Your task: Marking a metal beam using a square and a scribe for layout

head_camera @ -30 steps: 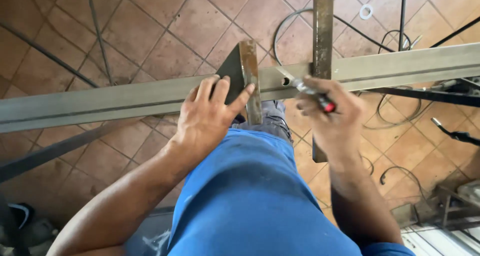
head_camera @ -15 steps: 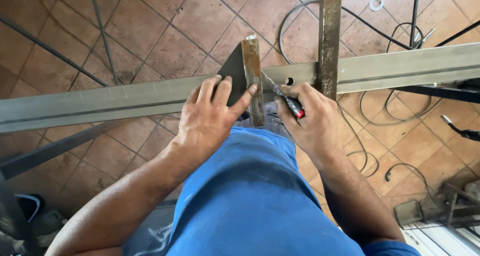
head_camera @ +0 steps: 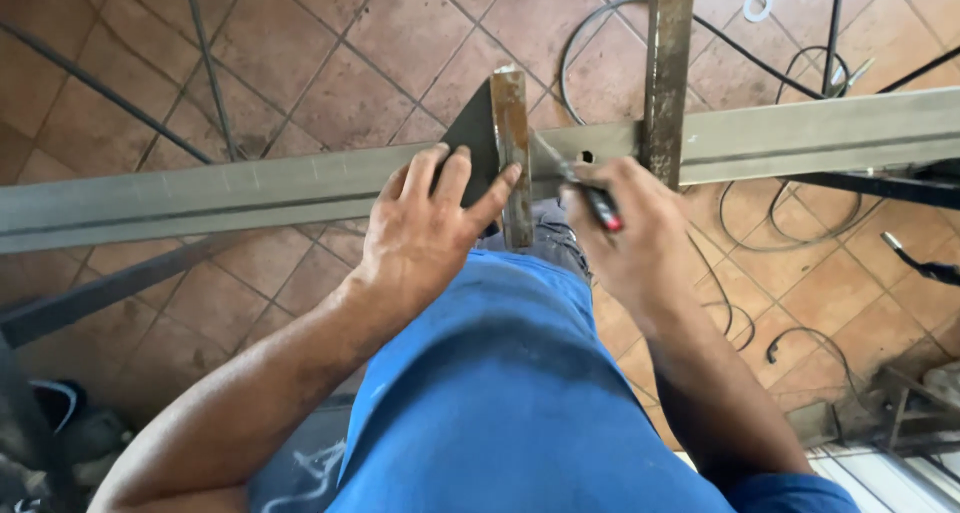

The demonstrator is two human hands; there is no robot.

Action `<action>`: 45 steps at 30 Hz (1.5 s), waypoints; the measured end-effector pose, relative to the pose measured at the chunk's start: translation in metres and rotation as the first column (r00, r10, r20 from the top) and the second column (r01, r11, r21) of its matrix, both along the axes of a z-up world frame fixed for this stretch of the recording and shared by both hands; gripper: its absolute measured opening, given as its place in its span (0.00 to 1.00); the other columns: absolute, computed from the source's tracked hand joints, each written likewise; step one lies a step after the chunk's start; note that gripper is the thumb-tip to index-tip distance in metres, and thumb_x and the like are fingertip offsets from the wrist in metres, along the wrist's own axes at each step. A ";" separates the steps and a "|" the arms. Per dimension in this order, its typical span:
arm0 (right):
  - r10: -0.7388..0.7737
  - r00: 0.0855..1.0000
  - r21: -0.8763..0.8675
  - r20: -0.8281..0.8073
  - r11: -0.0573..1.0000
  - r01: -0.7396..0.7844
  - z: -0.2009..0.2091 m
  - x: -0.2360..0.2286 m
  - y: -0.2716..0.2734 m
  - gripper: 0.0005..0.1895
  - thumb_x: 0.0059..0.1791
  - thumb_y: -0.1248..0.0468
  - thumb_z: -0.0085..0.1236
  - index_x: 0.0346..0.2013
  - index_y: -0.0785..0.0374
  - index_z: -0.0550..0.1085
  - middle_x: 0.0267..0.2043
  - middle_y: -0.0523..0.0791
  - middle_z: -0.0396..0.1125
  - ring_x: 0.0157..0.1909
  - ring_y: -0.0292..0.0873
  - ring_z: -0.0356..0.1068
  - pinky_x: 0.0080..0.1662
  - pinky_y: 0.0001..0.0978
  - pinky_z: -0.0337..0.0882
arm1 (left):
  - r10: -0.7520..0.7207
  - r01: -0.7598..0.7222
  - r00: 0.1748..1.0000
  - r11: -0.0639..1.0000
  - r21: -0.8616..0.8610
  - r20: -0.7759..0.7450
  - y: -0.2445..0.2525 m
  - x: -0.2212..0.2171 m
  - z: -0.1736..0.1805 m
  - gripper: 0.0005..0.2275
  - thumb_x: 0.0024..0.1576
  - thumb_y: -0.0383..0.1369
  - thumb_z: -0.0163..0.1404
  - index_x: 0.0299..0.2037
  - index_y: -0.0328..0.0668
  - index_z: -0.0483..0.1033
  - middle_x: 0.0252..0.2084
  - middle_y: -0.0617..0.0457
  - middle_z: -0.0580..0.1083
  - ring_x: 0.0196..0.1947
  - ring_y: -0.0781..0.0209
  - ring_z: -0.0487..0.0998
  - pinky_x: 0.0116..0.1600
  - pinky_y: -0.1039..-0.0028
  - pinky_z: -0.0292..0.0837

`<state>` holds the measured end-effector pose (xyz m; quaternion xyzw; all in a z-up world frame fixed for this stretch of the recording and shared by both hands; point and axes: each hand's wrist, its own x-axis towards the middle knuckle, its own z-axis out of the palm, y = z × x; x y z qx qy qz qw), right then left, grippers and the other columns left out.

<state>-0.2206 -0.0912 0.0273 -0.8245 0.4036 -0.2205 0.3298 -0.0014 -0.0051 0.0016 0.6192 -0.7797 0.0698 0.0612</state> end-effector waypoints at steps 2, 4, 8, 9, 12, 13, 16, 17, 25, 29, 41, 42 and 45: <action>0.024 0.998 -0.011 -0.063 1.000 -0.024 -0.001 -0.004 0.005 0.06 0.55 0.65 0.58 0.41 0.66 0.72 0.37 0.48 0.68 0.35 0.49 0.70 0.40 0.41 0.68 | -0.010 0.010 1.000 1.000 0.004 -0.002 -0.001 -0.001 -0.002 0.22 0.60 0.34 0.53 0.66 0.70 0.69 0.55 0.48 0.72 0.52 0.51 0.73 0.47 0.65 0.78; 0.078 0.990 0.001 -0.120 0.997 -0.078 0.009 -0.011 0.010 0.07 0.54 0.65 0.58 0.43 0.65 0.73 0.38 0.47 0.69 0.37 0.49 0.73 0.41 0.42 0.71 | 0.011 -0.011 1.000 1.000 0.029 0.002 0.001 0.000 -0.002 0.22 0.61 0.35 0.52 0.66 0.70 0.68 0.56 0.48 0.72 0.53 0.50 0.73 0.48 0.65 0.77; 0.106 0.979 0.212 -0.176 0.975 -0.067 0.042 -0.038 0.021 0.07 0.46 0.64 0.63 0.30 0.56 0.70 0.23 0.39 0.67 0.22 0.38 0.66 0.29 0.32 0.64 | 0.002 -0.003 0.999 0.999 0.032 0.033 0.004 0.000 -0.001 0.23 0.61 0.35 0.52 0.67 0.71 0.69 0.56 0.49 0.70 0.54 0.51 0.72 0.51 0.66 0.77; 0.037 0.979 0.166 -0.202 0.986 -0.003 0.049 -0.046 0.022 0.07 0.42 0.64 0.65 0.32 0.54 0.75 0.27 0.37 0.70 0.27 0.36 0.67 0.33 0.29 0.65 | 0.003 -0.006 0.999 0.998 0.063 0.036 0.003 -0.001 0.000 0.23 0.60 0.35 0.52 0.67 0.72 0.69 0.56 0.48 0.70 0.54 0.49 0.71 0.52 0.64 0.76; -0.192 0.977 0.277 0.094 0.948 0.159 0.052 -0.083 0.010 0.10 0.45 0.74 0.59 0.37 0.60 0.69 0.38 0.44 0.68 0.39 0.37 0.67 0.43 0.25 0.66 | 0.004 -0.010 0.999 0.989 0.148 0.035 0.003 -0.001 0.000 0.26 0.60 0.35 0.50 0.70 0.71 0.65 0.59 0.47 0.69 0.56 0.48 0.70 0.53 0.63 0.75; -0.194 0.977 0.271 0.094 0.949 0.162 0.064 -0.077 0.005 0.10 0.45 0.74 0.59 0.37 0.60 0.69 0.38 0.44 0.68 0.39 0.37 0.67 0.43 0.25 0.66 | 0.002 -0.007 0.999 0.990 0.143 0.034 0.004 0.000 0.000 0.26 0.60 0.35 0.50 0.70 0.71 0.65 0.59 0.47 0.69 0.56 0.48 0.70 0.53 0.63 0.75; -0.151 0.950 0.357 0.274 0.933 0.045 0.085 -0.070 -0.009 0.10 0.54 0.67 0.46 0.33 0.61 0.55 0.30 0.48 0.55 0.31 0.40 0.52 0.38 0.29 0.56 | -0.008 0.007 1.000 1.000 0.020 0.024 0.000 0.001 -0.004 0.22 0.61 0.37 0.49 0.67 0.73 0.69 0.56 0.50 0.71 0.53 0.50 0.72 0.51 0.66 0.76; -0.153 0.933 0.391 0.327 0.920 0.014 0.081 -0.076 -0.010 0.07 0.54 0.70 0.44 0.37 0.62 0.57 0.36 0.51 0.59 0.39 0.46 0.61 0.45 0.36 0.65 | -0.001 0.001 1.000 0.998 0.061 0.013 0.002 0.001 -0.005 0.24 0.60 0.36 0.50 0.68 0.73 0.68 0.56 0.50 0.70 0.53 0.50 0.71 0.51 0.65 0.76; -0.318 0.923 -0.046 -0.219 0.948 0.316 0.023 -0.060 -0.043 0.07 0.58 0.71 0.62 0.49 0.65 0.73 0.43 0.46 0.74 0.38 0.41 0.72 0.43 0.32 0.71 | 0.010 -0.007 0.999 0.998 0.062 -0.043 0.003 0.005 -0.009 0.26 0.58 0.33 0.49 0.68 0.71 0.69 0.55 0.49 0.69 0.52 0.49 0.70 0.50 0.62 0.73; -0.272 0.818 0.129 -0.507 0.915 0.383 -0.003 -0.055 -0.041 0.16 0.54 0.52 0.59 0.49 0.58 0.73 0.46 0.47 0.75 0.44 0.51 0.73 0.45 0.46 0.68 | 0.030 -0.024 0.995 0.998 0.065 -0.099 0.007 0.005 -0.011 0.24 0.60 0.40 0.50 0.69 0.71 0.67 0.56 0.51 0.70 0.54 0.50 0.70 0.53 0.62 0.71; -0.291 0.870 -0.174 -0.398 0.955 0.240 -0.023 -0.010 -0.014 0.33 0.47 0.46 0.69 0.61 0.54 0.70 0.50 0.50 0.71 0.46 0.58 0.75 0.47 0.58 0.74 | -0.011 -0.009 0.989 0.991 -0.133 -0.149 0.005 0.008 -0.015 0.13 0.60 0.30 0.50 0.55 0.51 0.75 0.48 0.49 0.73 0.54 0.51 0.74 0.52 0.67 0.70; -0.318 0.889 -0.321 -0.331 0.923 0.211 -0.025 -0.001 -0.005 0.40 0.44 0.45 0.72 0.65 0.57 0.69 0.50 0.51 0.70 0.42 0.55 0.77 0.42 0.55 0.76 | -0.014 -0.008 0.988 0.990 -0.142 -0.157 0.005 0.007 -0.014 0.12 0.60 0.29 0.49 0.53 0.50 0.76 0.47 0.48 0.73 0.53 0.50 0.75 0.52 0.66 0.70; 0.003 0.969 -0.432 -0.248 0.895 -0.113 -0.018 0.048 0.002 0.41 0.39 0.45 0.76 0.63 0.54 0.72 0.48 0.47 0.73 0.38 0.50 0.77 0.34 0.38 0.77 | -0.010 -0.017 0.990 0.981 -0.191 -0.139 0.003 0.010 -0.015 0.09 0.63 0.31 0.47 0.50 0.51 0.77 0.45 0.52 0.72 0.53 0.53 0.74 0.51 0.69 0.70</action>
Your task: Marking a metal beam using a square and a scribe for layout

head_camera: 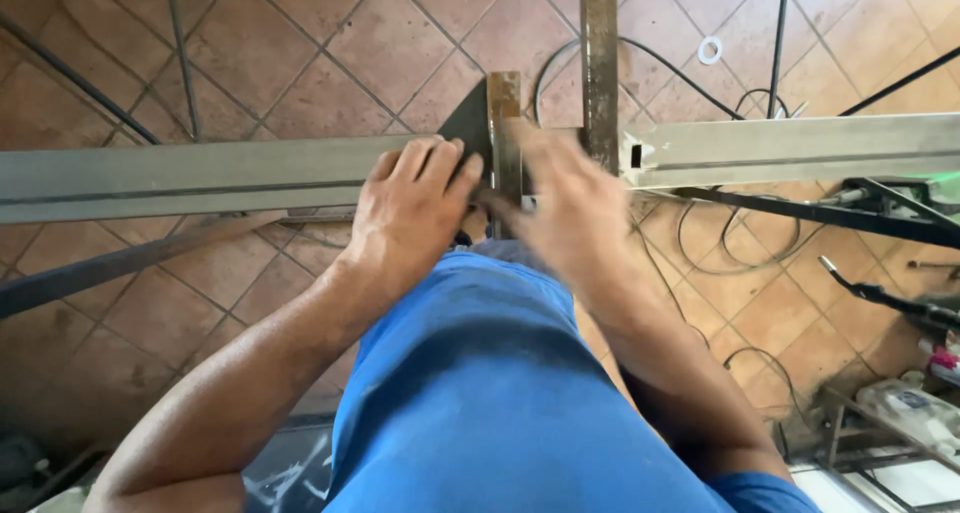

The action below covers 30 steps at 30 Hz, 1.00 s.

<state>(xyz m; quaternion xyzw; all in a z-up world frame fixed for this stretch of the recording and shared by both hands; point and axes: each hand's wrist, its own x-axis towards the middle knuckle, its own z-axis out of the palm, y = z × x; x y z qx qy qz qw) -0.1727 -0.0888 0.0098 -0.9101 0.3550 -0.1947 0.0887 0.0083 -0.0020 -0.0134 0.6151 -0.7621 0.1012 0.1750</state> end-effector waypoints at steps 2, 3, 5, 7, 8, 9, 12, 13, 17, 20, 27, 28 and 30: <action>-0.032 0.993 0.027 -0.112 0.999 0.036 0.001 0.000 0.005 0.41 0.41 0.46 0.73 0.66 0.47 0.68 0.42 0.44 0.69 0.34 0.50 0.76 0.33 0.43 0.77 | -0.008 0.009 1.000 1.000 0.025 -0.029 0.001 0.002 0.000 0.09 0.60 0.32 0.50 0.50 0.50 0.77 0.45 0.52 0.72 0.53 0.53 0.74 0.50 0.69 0.70; -0.057 0.973 0.054 -0.223 0.996 0.071 0.001 0.002 0.007 0.42 0.44 0.46 0.69 0.70 0.41 0.64 0.37 0.40 0.66 0.30 0.50 0.76 0.33 0.49 0.77 | -0.012 0.015 0.998 0.998 0.054 -0.058 0.002 0.004 0.000 0.11 0.58 0.34 0.54 0.50 0.48 0.77 0.45 0.52 0.72 0.53 0.53 0.74 0.49 0.69 0.70; -0.041 0.969 0.088 -0.244 0.994 0.064 -0.009 -0.010 0.003 0.39 0.44 0.46 0.68 0.68 0.42 0.66 0.37 0.42 0.67 0.30 0.52 0.76 0.33 0.50 0.77 | -0.017 0.023 0.994 0.998 0.055 -0.105 -0.002 0.008 -0.011 0.16 0.49 0.39 0.60 0.48 0.49 0.78 0.47 0.53 0.72 0.53 0.52 0.72 0.51 0.66 0.69; -0.026 0.961 0.139 -0.274 0.988 0.067 -0.013 -0.018 0.004 0.37 0.44 0.45 0.67 0.66 0.44 0.68 0.38 0.43 0.68 0.30 0.54 0.77 0.33 0.52 0.77 | -0.027 0.039 0.986 0.997 0.073 -0.162 0.001 0.009 -0.019 0.22 0.41 0.43 0.67 0.45 0.50 0.80 0.48 0.53 0.72 0.54 0.51 0.71 0.53 0.62 0.69; -0.065 0.953 0.135 -0.296 0.985 0.109 -0.012 -0.018 0.002 0.35 0.45 0.47 0.66 0.65 0.45 0.67 0.37 0.44 0.69 0.30 0.55 0.77 0.33 0.53 0.77 | -0.025 0.041 0.978 0.997 0.073 -0.206 -0.001 0.011 -0.022 0.23 0.40 0.44 0.68 0.46 0.48 0.81 0.49 0.51 0.71 0.56 0.48 0.70 0.55 0.60 0.68; -0.104 0.943 0.130 -0.317 0.980 0.151 -0.011 -0.018 -0.001 0.33 0.46 0.49 0.65 0.65 0.47 0.67 0.36 0.45 0.70 0.30 0.56 0.77 0.33 0.54 0.77 | -0.023 0.042 0.968 0.996 0.073 -0.250 -0.003 0.012 -0.025 0.25 0.38 0.45 0.69 0.47 0.47 0.82 0.50 0.48 0.70 0.57 0.44 0.69 0.57 0.57 0.67; -0.082 0.943 0.214 -0.322 0.964 0.157 0.011 -0.020 -0.005 0.27 0.51 0.53 0.63 0.63 0.52 0.68 0.36 0.47 0.73 0.32 0.54 0.78 0.35 0.51 0.78 | -0.008 0.019 0.970 0.999 0.044 -0.243 -0.003 0.012 -0.017 0.24 0.43 0.49 0.68 0.47 0.47 0.83 0.55 0.42 0.69 0.61 0.39 0.68 0.63 0.52 0.64; -0.079 0.943 0.217 -0.324 0.964 0.155 0.009 -0.022 -0.005 0.27 0.51 0.53 0.63 0.63 0.52 0.68 0.36 0.47 0.73 0.32 0.54 0.78 0.35 0.51 0.78 | -0.005 0.018 0.970 0.999 0.048 -0.245 0.000 0.013 -0.018 0.24 0.43 0.49 0.68 0.47 0.47 0.83 0.55 0.42 0.69 0.61 0.39 0.68 0.63 0.52 0.64; -0.141 0.912 0.178 -0.386 0.958 0.224 0.006 -0.027 -0.013 0.29 0.48 0.51 0.65 0.62 0.50 0.69 0.37 0.49 0.75 0.36 0.58 0.79 0.38 0.56 0.77 | -0.003 0.035 0.966 0.992 0.122 -0.259 -0.004 0.016 -0.022 0.27 0.45 0.51 0.67 0.52 0.48 0.80 0.59 0.38 0.68 0.59 0.38 0.72 0.67 0.49 0.60; -0.148 0.924 0.262 -0.353 0.932 0.250 0.010 -0.030 -0.013 0.28 0.48 0.53 0.67 0.60 0.52 0.70 0.40 0.51 0.77 0.39 0.60 0.79 0.41 0.57 0.76 | 0.005 0.033 0.969 0.988 0.148 -0.247 0.001 0.016 -0.022 0.28 0.45 0.49 0.68 0.54 0.48 0.79 0.60 0.36 0.68 0.62 0.37 0.71 0.69 0.48 0.58; -0.691 0.541 0.849 0.479 0.521 -0.086 0.027 -0.069 -0.011 0.11 0.51 0.77 0.44 0.42 0.68 0.75 0.14 0.46 0.54 0.13 0.38 0.58 0.18 0.28 0.60 | 0.002 0.030 0.978 0.987 0.155 -0.206 0.009 0.033 -0.014 0.31 0.39 0.47 0.71 0.53 0.51 0.78 0.59 0.38 0.69 0.62 0.40 0.70 0.69 0.49 0.57; -0.692 0.542 0.850 0.477 0.520 -0.085 0.038 -0.070 -0.001 0.11 0.51 0.77 0.44 0.42 0.68 0.75 0.14 0.46 0.54 0.13 0.38 0.58 0.18 0.28 0.60 | 0.003 0.030 0.978 0.987 0.156 -0.208 0.008 0.033 -0.012 0.31 0.39 0.47 0.71 0.53 0.51 0.78 0.59 0.38 0.69 0.62 0.40 0.70 0.69 0.49 0.57; -0.770 0.431 0.813 0.470 0.187 -0.552 0.059 -0.072 0.017 0.11 0.55 0.54 0.51 0.41 0.49 0.80 0.14 0.38 0.60 0.12 0.30 0.59 0.19 0.15 0.54 | 0.016 0.023 0.972 0.986 0.162 -0.235 0.007 0.034 -0.009 0.30 0.40 0.48 0.71 0.52 0.52 0.76 0.56 0.41 0.69 0.58 0.42 0.72 0.67 0.50 0.60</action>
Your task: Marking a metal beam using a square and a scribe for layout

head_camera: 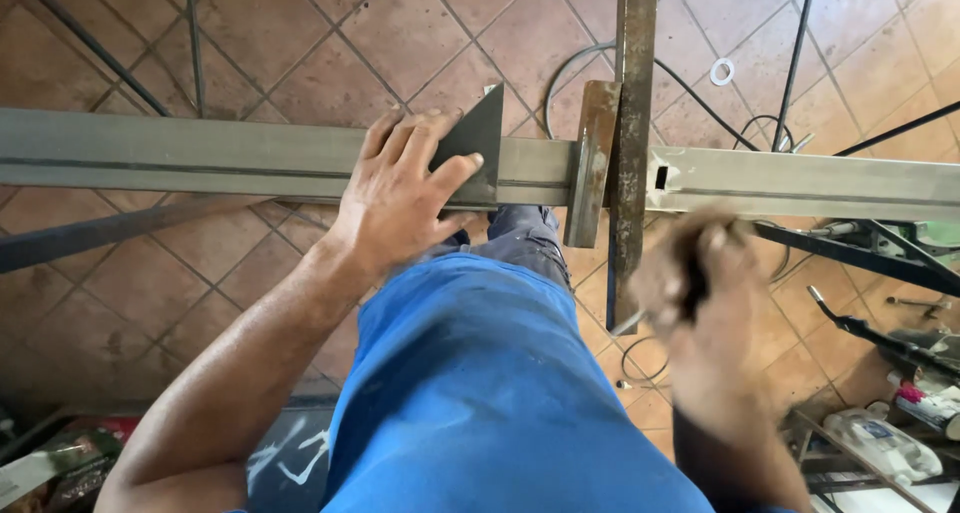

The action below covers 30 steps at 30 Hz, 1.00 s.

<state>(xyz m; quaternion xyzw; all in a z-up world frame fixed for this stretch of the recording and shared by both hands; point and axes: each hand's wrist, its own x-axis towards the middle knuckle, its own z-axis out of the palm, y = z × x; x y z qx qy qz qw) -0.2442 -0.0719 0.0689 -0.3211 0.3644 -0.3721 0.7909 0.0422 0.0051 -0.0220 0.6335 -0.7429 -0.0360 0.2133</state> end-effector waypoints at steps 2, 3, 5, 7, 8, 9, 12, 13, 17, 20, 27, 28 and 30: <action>0.053 0.998 0.047 0.035 0.997 -0.055 -0.010 -0.006 0.029 0.12 0.56 0.56 0.48 0.43 0.57 0.77 0.14 0.42 0.60 0.11 0.34 0.61 0.17 0.20 0.57 | 0.005 -0.005 1.000 1.000 0.010 -0.013 -0.001 0.001 -0.006 0.30 0.39 0.48 0.71 0.51 0.52 0.76 0.57 0.42 0.69 0.59 0.43 0.72 0.67 0.51 0.59; 0.102 0.992 0.092 0.072 0.990 -0.109 -0.014 -0.009 0.043 0.15 0.57 0.57 0.45 0.44 0.65 0.74 0.14 0.45 0.59 0.10 0.38 0.63 0.14 0.25 0.60 | 0.008 -0.008 1.000 1.000 0.020 -0.025 -0.001 0.001 -0.009 0.30 0.38 0.48 0.71 0.51 0.52 0.77 0.58 0.43 0.69 0.60 0.44 0.72 0.68 0.51 0.59; 0.260 0.953 0.040 0.156 0.962 -0.269 -0.002 -0.006 0.041 0.15 0.58 0.54 0.48 0.40 0.64 0.72 0.23 0.49 0.61 0.21 0.43 0.64 0.25 0.29 0.64 | -0.004 0.007 1.000 0.996 0.093 -0.030 -0.003 0.002 -0.005 0.29 0.43 0.50 0.69 0.53 0.51 0.77 0.60 0.40 0.68 0.60 0.41 0.70 0.67 0.48 0.59; 0.414 0.881 -0.022 0.231 0.907 -0.420 0.008 -0.009 0.031 0.18 0.58 0.51 0.51 0.36 0.64 0.70 0.32 0.53 0.63 0.31 0.48 0.66 0.35 0.33 0.69 | -0.011 0.018 0.999 0.985 0.170 -0.038 -0.003 0.004 -0.003 0.28 0.48 0.53 0.66 0.55 0.50 0.77 0.63 0.38 0.66 0.60 0.39 0.68 0.66 0.45 0.59; 0.601 0.794 -0.197 -0.094 0.770 -0.607 0.011 -0.015 0.021 0.22 0.58 0.48 0.44 0.35 0.63 0.74 0.32 0.48 0.64 0.32 0.44 0.65 0.37 0.32 0.66 | -0.016 0.018 1.000 0.990 0.141 -0.016 -0.003 0.004 -0.006 0.27 0.48 0.51 0.67 0.54 0.51 0.77 0.62 0.39 0.67 0.59 0.40 0.70 0.65 0.46 0.61; 0.655 0.619 -0.281 -0.433 0.554 -0.783 0.014 -0.020 0.011 0.28 0.58 0.45 0.37 0.35 0.62 0.77 0.32 0.44 0.66 0.32 0.39 0.64 0.38 0.32 0.63 | -0.019 0.018 1.000 0.994 0.112 0.006 -0.003 0.005 -0.008 0.27 0.47 0.50 0.68 0.54 0.52 0.78 0.61 0.40 0.67 0.57 0.40 0.71 0.64 0.47 0.62; 0.531 0.793 -0.308 -0.300 0.733 -0.607 -0.018 -0.057 -0.005 0.32 0.56 0.37 0.51 0.32 0.64 0.78 0.24 0.43 0.67 0.21 0.32 0.62 0.22 0.19 0.58 | -0.007 0.006 1.000 0.997 0.071 0.018 -0.002 0.005 -0.011 0.29 0.43 0.52 0.70 0.54 0.54 0.78 0.61 0.41 0.69 0.57 0.41 0.72 0.59 0.50 0.65; 0.547 0.780 -0.303 -0.304 0.721 -0.624 -0.013 -0.054 -0.018 0.32 0.56 0.37 0.51 0.32 0.64 0.78 0.24 0.43 0.67 0.21 0.32 0.62 0.22 0.19 0.58 | 0.013 -0.014 1.000 0.997 0.073 0.012 -0.003 0.004 -0.008 0.29 0.43 0.52 0.70 0.54 0.54 0.78 0.61 0.41 0.69 0.57 0.41 0.72 0.59 0.50 0.65; 0.290 0.816 -0.623 -0.500 0.534 -0.571 -0.014 -0.035 -0.069 0.14 0.51 0.63 0.59 0.46 0.71 0.73 0.42 0.54 0.73 0.40 0.49 0.77 0.43 0.34 0.79 | 0.141 -0.136 0.990 0.965 0.226 -0.008 -0.007 -0.014 0.011 0.28 0.48 0.58 0.62 0.51 0.52 0.77 0.63 0.43 0.71 0.67 0.41 0.64 0.67 0.40 0.50; 0.296 0.794 -0.732 -0.530 0.312 -0.605 -0.033 -0.007 -0.097 0.13 0.49 0.64 0.62 0.44 0.69 0.73 0.42 0.53 0.73 0.47 0.56 0.79 0.50 0.40 0.81 | 0.324 -0.307 0.945 0.928 0.209 -0.051 -0.012 -0.030 0.001 0.18 0.58 0.51 0.58 0.45 0.47 0.77 0.55 0.46 0.74 0.66 0.41 0.66 0.71 0.37 0.46; 0.334 0.836 -0.894 -0.435 -0.046 -0.447 -0.078 0.036 -0.131 0.09 0.50 0.63 0.64 0.37 0.59 0.70 0.32 0.47 0.76 0.46 0.54 0.79 0.58 0.48 0.67 | 0.498 -0.506 0.858 0.862 0.038 0.124 -0.023 -0.038 -0.012 0.20 0.61 0.48 0.63 0.52 0.45 0.73 0.39 0.53 0.79 0.50 0.52 0.76 0.66 0.59 0.59; 0.359 0.826 -0.894 -0.435 -0.058 -0.445 -0.079 0.039 -0.133 0.09 0.50 0.63 0.64 0.37 0.59 0.70 0.32 0.47 0.76 0.46 0.54 0.79 0.58 0.48 0.67 | 0.523 -0.531 0.843 0.847 0.039 0.125 -0.024 -0.039 -0.014 0.20 0.61 0.48 0.63 0.52 0.45 0.73 0.39 0.53 0.79 0.50 0.52 0.76 0.66 0.59 0.59; 0.354 0.860 -0.930 -0.367 -0.161 -0.331 -0.080 0.045 -0.133 0.09 0.51 0.64 0.61 0.33 0.62 0.68 0.27 0.46 0.71 0.38 0.55 0.78 0.63 0.60 0.59 | 0.525 -0.533 0.842 0.845 0.047 0.121 -0.026 -0.041 -0.016 0.17 0.66 0.51 0.58 0.42 0.46 0.78 0.35 0.55 0.81 0.46 0.52 0.77 0.67 0.57 0.58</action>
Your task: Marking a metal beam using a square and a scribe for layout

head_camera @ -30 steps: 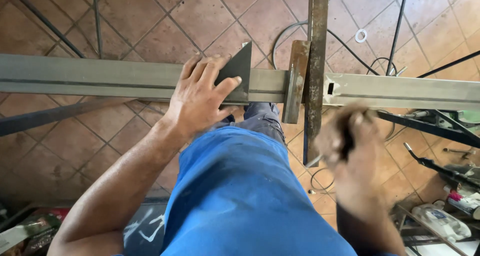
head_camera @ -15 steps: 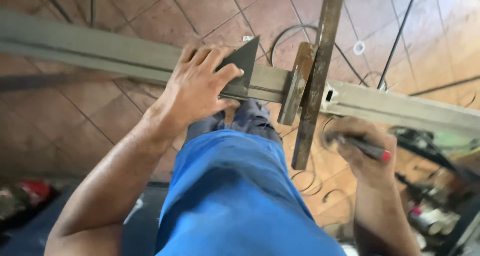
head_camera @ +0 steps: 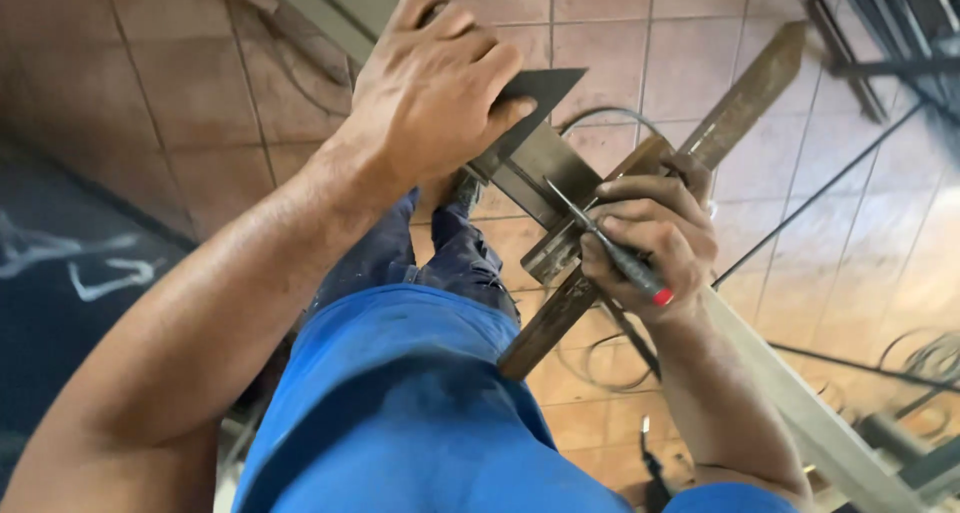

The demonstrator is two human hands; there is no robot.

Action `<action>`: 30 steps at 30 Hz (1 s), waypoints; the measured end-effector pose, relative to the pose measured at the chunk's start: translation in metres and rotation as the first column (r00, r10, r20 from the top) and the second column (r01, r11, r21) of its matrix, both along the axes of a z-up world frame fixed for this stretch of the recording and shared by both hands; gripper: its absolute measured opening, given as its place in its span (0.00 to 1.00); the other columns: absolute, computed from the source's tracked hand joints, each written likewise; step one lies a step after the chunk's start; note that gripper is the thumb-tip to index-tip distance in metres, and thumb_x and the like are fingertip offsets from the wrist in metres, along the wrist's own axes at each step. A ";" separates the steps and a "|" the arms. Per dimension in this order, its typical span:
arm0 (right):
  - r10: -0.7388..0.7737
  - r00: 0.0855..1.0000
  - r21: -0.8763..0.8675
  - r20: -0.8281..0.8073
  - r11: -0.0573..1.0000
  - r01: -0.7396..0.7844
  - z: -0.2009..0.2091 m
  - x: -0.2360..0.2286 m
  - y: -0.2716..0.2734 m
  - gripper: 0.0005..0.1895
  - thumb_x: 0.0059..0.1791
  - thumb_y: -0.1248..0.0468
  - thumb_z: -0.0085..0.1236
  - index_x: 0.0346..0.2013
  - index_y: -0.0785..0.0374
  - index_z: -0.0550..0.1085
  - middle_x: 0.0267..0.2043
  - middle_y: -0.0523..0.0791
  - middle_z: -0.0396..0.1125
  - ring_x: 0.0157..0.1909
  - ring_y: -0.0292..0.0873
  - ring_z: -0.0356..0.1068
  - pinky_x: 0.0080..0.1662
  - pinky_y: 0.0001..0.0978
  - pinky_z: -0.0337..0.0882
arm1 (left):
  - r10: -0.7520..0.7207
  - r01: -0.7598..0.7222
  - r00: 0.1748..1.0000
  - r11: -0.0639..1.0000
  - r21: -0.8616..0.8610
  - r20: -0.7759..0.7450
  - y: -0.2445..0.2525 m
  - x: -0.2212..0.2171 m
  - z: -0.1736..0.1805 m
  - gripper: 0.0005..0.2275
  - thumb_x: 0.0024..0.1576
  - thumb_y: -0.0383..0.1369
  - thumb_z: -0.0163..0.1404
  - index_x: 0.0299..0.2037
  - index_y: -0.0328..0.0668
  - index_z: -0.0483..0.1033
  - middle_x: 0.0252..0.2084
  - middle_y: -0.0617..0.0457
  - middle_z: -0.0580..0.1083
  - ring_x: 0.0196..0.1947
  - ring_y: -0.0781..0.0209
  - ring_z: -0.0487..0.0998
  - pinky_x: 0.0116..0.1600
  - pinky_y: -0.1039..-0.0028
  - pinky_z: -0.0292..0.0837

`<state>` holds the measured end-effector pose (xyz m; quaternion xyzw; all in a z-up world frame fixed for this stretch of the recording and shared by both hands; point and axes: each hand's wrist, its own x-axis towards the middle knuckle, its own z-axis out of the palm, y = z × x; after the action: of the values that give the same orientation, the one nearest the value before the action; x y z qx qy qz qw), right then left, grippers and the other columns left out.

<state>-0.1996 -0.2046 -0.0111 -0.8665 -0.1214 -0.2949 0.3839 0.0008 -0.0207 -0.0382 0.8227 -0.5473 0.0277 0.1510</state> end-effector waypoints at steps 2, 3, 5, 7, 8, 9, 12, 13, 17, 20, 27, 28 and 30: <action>0.008 1.000 -0.017 -0.017 1.000 -0.008 0.003 0.002 0.002 0.10 0.51 0.64 0.61 0.34 0.62 0.68 0.27 0.46 0.71 0.39 0.55 0.78 0.64 0.60 0.59 | 0.017 -0.017 0.999 1.000 -0.010 0.039 0.000 -0.002 0.005 0.17 0.66 0.51 0.58 0.43 0.46 0.79 0.36 0.57 0.81 0.46 0.53 0.76 0.65 0.60 0.59; -0.009 0.999 -0.036 -0.032 0.999 0.007 0.005 0.003 0.003 0.10 0.52 0.64 0.61 0.34 0.62 0.68 0.28 0.45 0.71 0.40 0.54 0.77 0.65 0.59 0.59 | 0.011 -0.009 0.997 1.000 -0.020 0.081 0.001 -0.002 0.007 0.18 0.67 0.52 0.58 0.44 0.46 0.80 0.37 0.58 0.81 0.45 0.55 0.76 0.62 0.62 0.61; 0.010 0.998 -0.045 -0.054 0.999 -0.013 0.008 0.005 0.005 0.09 0.52 0.65 0.60 0.33 0.63 0.67 0.28 0.47 0.71 0.40 0.54 0.76 0.63 0.59 0.59 | 0.034 -0.032 0.996 0.999 -0.025 0.086 0.001 -0.004 0.005 0.17 0.66 0.52 0.58 0.43 0.48 0.80 0.37 0.59 0.80 0.45 0.56 0.76 0.60 0.63 0.63; 0.023 0.997 -0.056 -0.074 0.998 -0.027 0.011 0.008 0.005 0.09 0.52 0.66 0.59 0.33 0.64 0.67 0.29 0.48 0.72 0.40 0.54 0.75 0.61 0.59 0.59 | 0.052 -0.049 0.994 0.998 -0.032 0.094 0.000 -0.004 0.004 0.17 0.66 0.53 0.58 0.41 0.49 0.79 0.36 0.60 0.79 0.45 0.57 0.76 0.57 0.63 0.64; 0.019 0.998 -0.072 -0.062 0.997 -0.023 0.011 0.009 0.006 0.09 0.52 0.66 0.59 0.33 0.64 0.68 0.30 0.49 0.72 0.39 0.54 0.75 0.60 0.59 0.61 | 0.058 -0.056 0.994 0.998 -0.020 0.094 0.000 -0.005 0.003 0.17 0.66 0.54 0.57 0.43 0.49 0.79 0.38 0.60 0.79 0.46 0.57 0.76 0.54 0.63 0.65; 0.015 0.999 -0.088 -0.049 0.996 -0.019 0.010 0.010 0.006 0.08 0.53 0.67 0.59 0.33 0.64 0.68 0.31 0.49 0.73 0.39 0.55 0.74 0.58 0.58 0.62 | 0.064 -0.064 0.993 0.998 -0.008 0.095 0.000 -0.006 0.002 0.18 0.66 0.54 0.55 0.45 0.48 0.79 0.40 0.59 0.79 0.47 0.57 0.77 0.52 0.63 0.66; 0.051 0.998 -0.114 -0.039 0.992 -0.056 0.010 0.015 0.007 0.08 0.52 0.69 0.57 0.32 0.65 0.67 0.29 0.48 0.72 0.37 0.54 0.72 0.56 0.59 0.63 | 0.082 -0.080 0.993 0.996 -0.029 0.080 -0.001 -0.006 0.001 0.17 0.64 0.54 0.57 0.41 0.50 0.78 0.37 0.60 0.77 0.44 0.57 0.76 0.44 0.64 0.69; 0.054 0.998 -0.113 -0.043 0.992 -0.059 0.007 0.015 0.004 0.08 0.52 0.69 0.57 0.32 0.65 0.67 0.29 0.48 0.72 0.37 0.54 0.72 0.56 0.59 0.63 | 0.085 -0.083 0.993 0.996 -0.028 0.076 -0.001 -0.006 0.001 0.17 0.64 0.54 0.57 0.41 0.50 0.78 0.37 0.60 0.77 0.44 0.57 0.76 0.44 0.64 0.69; 0.104 0.993 -0.034 -0.060 0.994 -0.106 0.005 0.013 0.001 0.08 0.49 0.72 0.58 0.30 0.65 0.67 0.28 0.49 0.69 0.36 0.52 0.72 0.56 0.58 0.64 | 0.089 -0.088 0.995 0.996 -0.028 0.053 -0.001 -0.006 0.003 0.17 0.64 0.54 0.57 0.41 0.49 0.77 0.37 0.60 0.77 0.42 0.58 0.77 0.38 0.63 0.72; 0.116 0.989 -0.013 -0.095 0.993 -0.117 0.006 0.012 0.000 0.07 0.49 0.72 0.59 0.31 0.66 0.68 0.30 0.50 0.70 0.39 0.53 0.73 0.58 0.60 0.63 | 0.078 -0.077 0.996 0.997 -0.021 0.050 -0.002 -0.004 0.002 0.18 0.64 0.54 0.57 0.42 0.49 0.78 0.37 0.60 0.77 0.44 0.56 0.76 0.40 0.62 0.70; 0.121 0.990 -0.018 -0.072 0.992 -0.123 0.002 0.011 -0.002 0.07 0.45 0.76 0.58 0.29 0.66 0.68 0.28 0.49 0.67 0.37 0.52 0.71 0.55 0.59 0.66 | 0.061 -0.059 0.996 0.997 -0.041 0.061 0.000 -0.004 0.002 0.17 0.65 0.52 0.58 0.40 0.48 0.76 0.37 0.60 0.76 0.40 0.57 0.77 0.37 0.64 0.73; 0.123 0.990 -0.015 -0.072 0.992 -0.124 0.002 0.011 -0.002 0.07 0.45 0.76 0.58 0.29 0.66 0.68 0.28 0.49 0.67 0.37 0.52 0.71 0.55 0.59 0.66 | 0.062 -0.060 0.996 0.997 -0.038 0.061 0.000 -0.005 0.002 0.17 0.65 0.52 0.58 0.40 0.48 0.76 0.37 0.60 0.76 0.40 0.57 0.77 0.37 0.64 0.73; 0.116 0.990 -0.006 -0.074 0.993 -0.117 0.003 0.011 -0.002 0.07 0.45 0.75 0.57 0.28 0.67 0.67 0.28 0.49 0.67 0.36 0.53 0.70 0.54 0.60 0.66 | 0.082 -0.081 0.996 0.996 -0.026 0.036 -0.001 -0.005 0.003 0.17 0.65 0.52 0.58 0.41 0.48 0.77 0.37 0.60 0.76 0.40 0.57 0.77 0.37 0.63 0.72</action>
<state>-0.1886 -0.2062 -0.0081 -0.8702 -0.1592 -0.2393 0.4002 -0.0043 -0.0213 -0.0349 0.8417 -0.5157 0.0559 0.1499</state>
